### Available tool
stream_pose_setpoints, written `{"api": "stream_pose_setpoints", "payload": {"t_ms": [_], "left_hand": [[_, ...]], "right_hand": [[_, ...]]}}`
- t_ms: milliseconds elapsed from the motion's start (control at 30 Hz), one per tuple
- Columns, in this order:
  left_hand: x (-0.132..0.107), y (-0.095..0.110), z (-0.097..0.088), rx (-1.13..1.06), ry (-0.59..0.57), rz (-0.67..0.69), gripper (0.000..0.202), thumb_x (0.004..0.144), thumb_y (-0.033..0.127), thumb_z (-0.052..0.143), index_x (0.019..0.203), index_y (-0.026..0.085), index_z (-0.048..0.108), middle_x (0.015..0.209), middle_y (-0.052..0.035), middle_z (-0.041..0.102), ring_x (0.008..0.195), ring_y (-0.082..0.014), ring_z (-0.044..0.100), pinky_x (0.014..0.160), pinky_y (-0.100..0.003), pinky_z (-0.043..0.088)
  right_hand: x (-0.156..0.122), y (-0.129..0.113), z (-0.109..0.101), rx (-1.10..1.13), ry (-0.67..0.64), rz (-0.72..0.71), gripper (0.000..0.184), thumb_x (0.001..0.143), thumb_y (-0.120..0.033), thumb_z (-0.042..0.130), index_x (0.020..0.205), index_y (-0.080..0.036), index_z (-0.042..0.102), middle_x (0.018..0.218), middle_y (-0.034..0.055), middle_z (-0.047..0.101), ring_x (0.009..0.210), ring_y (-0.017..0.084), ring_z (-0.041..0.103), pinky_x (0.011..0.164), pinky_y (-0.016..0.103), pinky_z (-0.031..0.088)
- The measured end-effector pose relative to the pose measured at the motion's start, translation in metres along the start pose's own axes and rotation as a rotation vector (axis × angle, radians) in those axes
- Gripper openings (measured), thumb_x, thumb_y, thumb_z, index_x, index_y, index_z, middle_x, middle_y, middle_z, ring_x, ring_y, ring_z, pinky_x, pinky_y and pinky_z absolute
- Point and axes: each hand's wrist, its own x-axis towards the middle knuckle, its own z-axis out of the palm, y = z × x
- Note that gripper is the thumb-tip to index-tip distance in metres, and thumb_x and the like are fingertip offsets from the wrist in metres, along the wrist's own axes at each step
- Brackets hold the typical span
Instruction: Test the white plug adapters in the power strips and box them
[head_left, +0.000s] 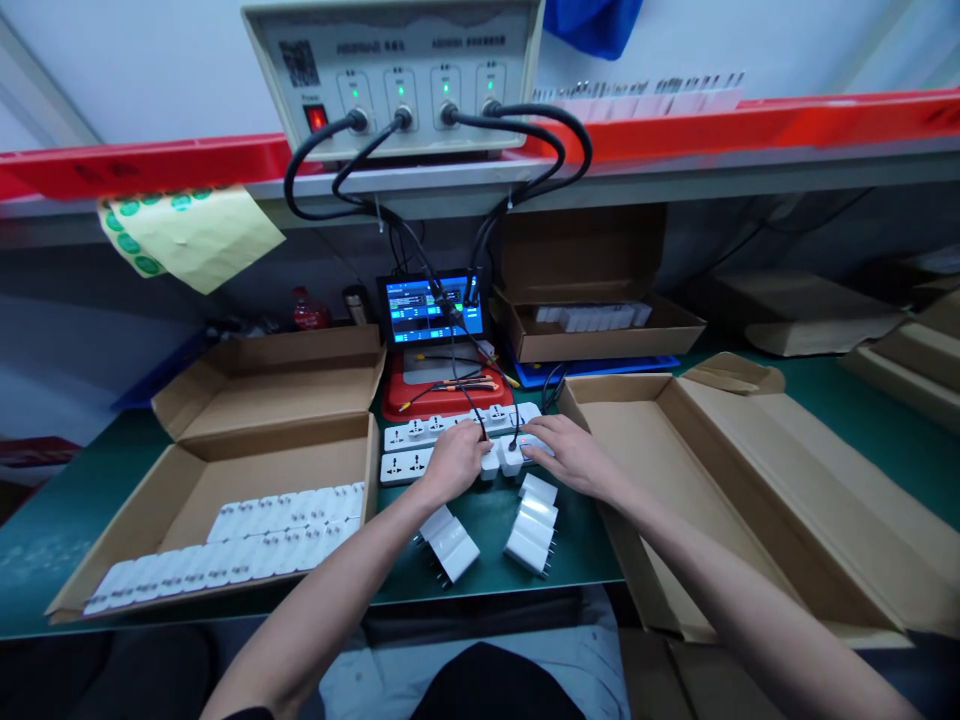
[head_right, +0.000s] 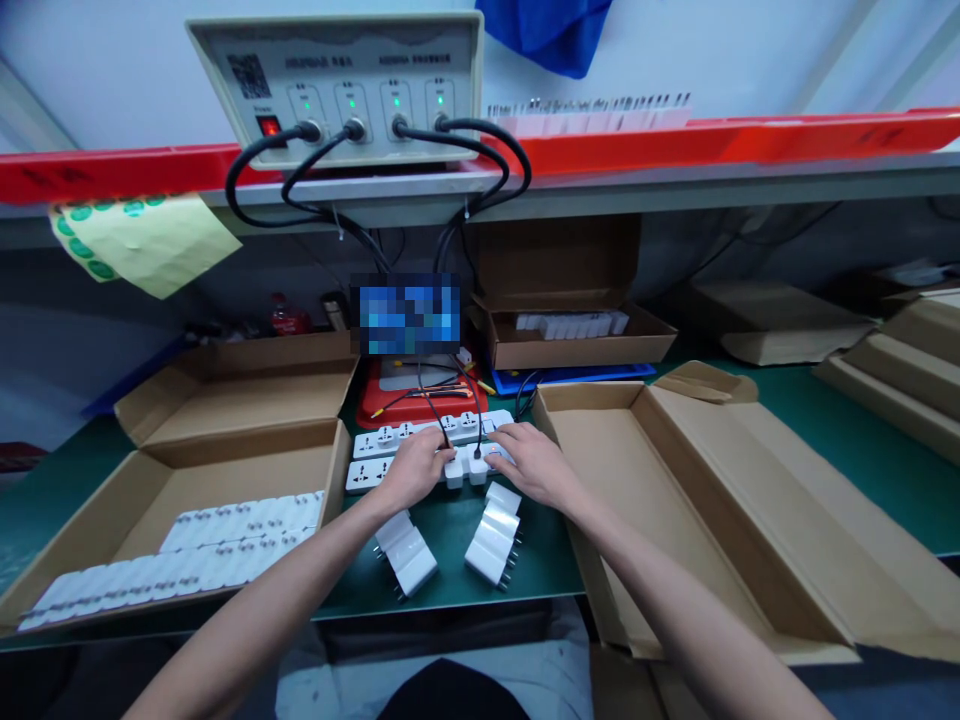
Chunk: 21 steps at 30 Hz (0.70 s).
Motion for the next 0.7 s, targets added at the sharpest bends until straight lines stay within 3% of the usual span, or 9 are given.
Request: {"api": "stream_pose_setpoints", "payload": {"t_ms": [267, 567, 700], "left_hand": [[-0.001, 0.013, -0.004, 0.237, -0.132, 0.070, 0.017, 0.113, 0.022, 0.056, 0.110, 0.019, 0.073, 0.112, -0.0112, 0.076, 0.107, -0.0287, 0.075, 0.095, -0.038, 0.055], [-0.006, 0.008, 0.008, 0.189, -0.068, 0.082, 0.016, 0.113, 0.023, 0.058, 0.110, 0.018, 0.073, 0.114, -0.0122, 0.077, 0.108, -0.0287, 0.074, 0.098, -0.040, 0.057], [-0.015, -0.009, -0.005, 0.079, -0.035, 0.118, 0.019, 0.108, 0.029, 0.068, 0.125, 0.022, 0.073, 0.130, -0.0120, 0.078, 0.123, -0.0310, 0.073, 0.110, -0.045, 0.057]], "right_hand": [[0.010, 0.001, 0.007, 0.042, 0.037, -0.018, 0.030, 0.107, -0.045, 0.069, 0.126, -0.025, 0.082, 0.137, 0.0146, 0.080, 0.128, 0.036, 0.073, 0.114, 0.056, 0.061], [0.005, -0.002, 0.011, -0.076, -0.072, -0.091, 0.041, 0.113, -0.046, 0.062, 0.143, -0.025, 0.079, 0.149, 0.0166, 0.075, 0.132, 0.035, 0.071, 0.115, 0.054, 0.060], [-0.001, -0.003, 0.005, -0.257, -0.114, -0.006, 0.047, 0.112, -0.056, 0.062, 0.137, -0.023, 0.082, 0.149, 0.0197, 0.075, 0.132, 0.039, 0.070, 0.113, 0.059, 0.059]]}}
